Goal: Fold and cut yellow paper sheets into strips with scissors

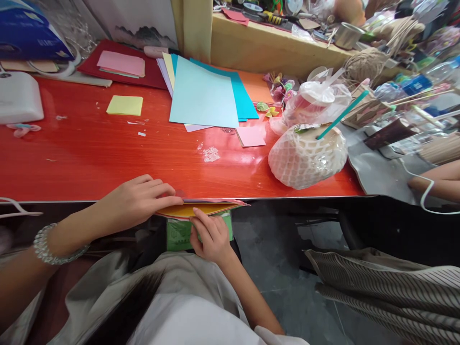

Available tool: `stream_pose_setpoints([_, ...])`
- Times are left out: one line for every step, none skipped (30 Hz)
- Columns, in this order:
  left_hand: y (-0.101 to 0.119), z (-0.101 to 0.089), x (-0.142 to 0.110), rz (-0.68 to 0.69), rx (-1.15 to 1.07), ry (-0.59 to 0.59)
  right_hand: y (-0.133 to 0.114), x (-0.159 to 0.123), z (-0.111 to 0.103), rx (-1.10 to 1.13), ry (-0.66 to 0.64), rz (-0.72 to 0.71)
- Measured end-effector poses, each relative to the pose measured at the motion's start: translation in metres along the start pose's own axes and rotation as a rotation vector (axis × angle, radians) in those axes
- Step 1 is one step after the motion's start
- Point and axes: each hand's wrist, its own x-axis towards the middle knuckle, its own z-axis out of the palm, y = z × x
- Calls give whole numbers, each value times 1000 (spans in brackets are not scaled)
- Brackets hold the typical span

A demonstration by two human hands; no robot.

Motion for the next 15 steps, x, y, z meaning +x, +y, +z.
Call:
stream_pose_setpoints([-1,1,0,-5,-18,-5,0,0,1,-11,-5,5])
stream_pose_setpoints([-2,1,0,-8,-30,-9,0,1,1,-22,-9,10])
stream_pose_setpoints([-3,2,1,-10,-36,-15,0,1,2,-32,-12,13])
stream_pose_setpoints([-4,2,1,-11,-40,-23,0,1,2,-40,-15,16])
stream_pose_setpoints([-5,2,1,-12,-41,-29,0,1,2,-44,-18,18])
stream_pose_setpoints([-5,2,2,-13,-42,-34,0,1,3,-46,-20,19])
stream_pose_setpoints([-5,2,2,-14,-44,-40,0,2,3,-47,-22,20])
stream_pose_setpoints([-5,2,2,-15,-47,-43,0,2,4,-48,-24,21])
stream_pose_setpoints([-5,2,2,-17,-52,-42,0,2,4,-50,-26,21])
stream_pose_setpoints([-5,2,3,-18,-59,-38,0,2,4,-53,-27,20])
stream_pose_setpoints([-5,3,3,-21,-67,-32,0,2,4,-58,-28,18])
stream_pose_setpoints([-5,3,3,-22,-75,-25,0,2,4,-62,-28,16])
stream_pose_setpoints([-5,4,3,-23,-80,-19,0,2,4,-65,-28,14])
stream_pose_setpoints([-5,4,3,-25,-83,-16,0,2,4,-67,-27,13])
stream_pose_setpoints([-5,5,3,-27,-82,-15,0,2,4,-68,-27,14])
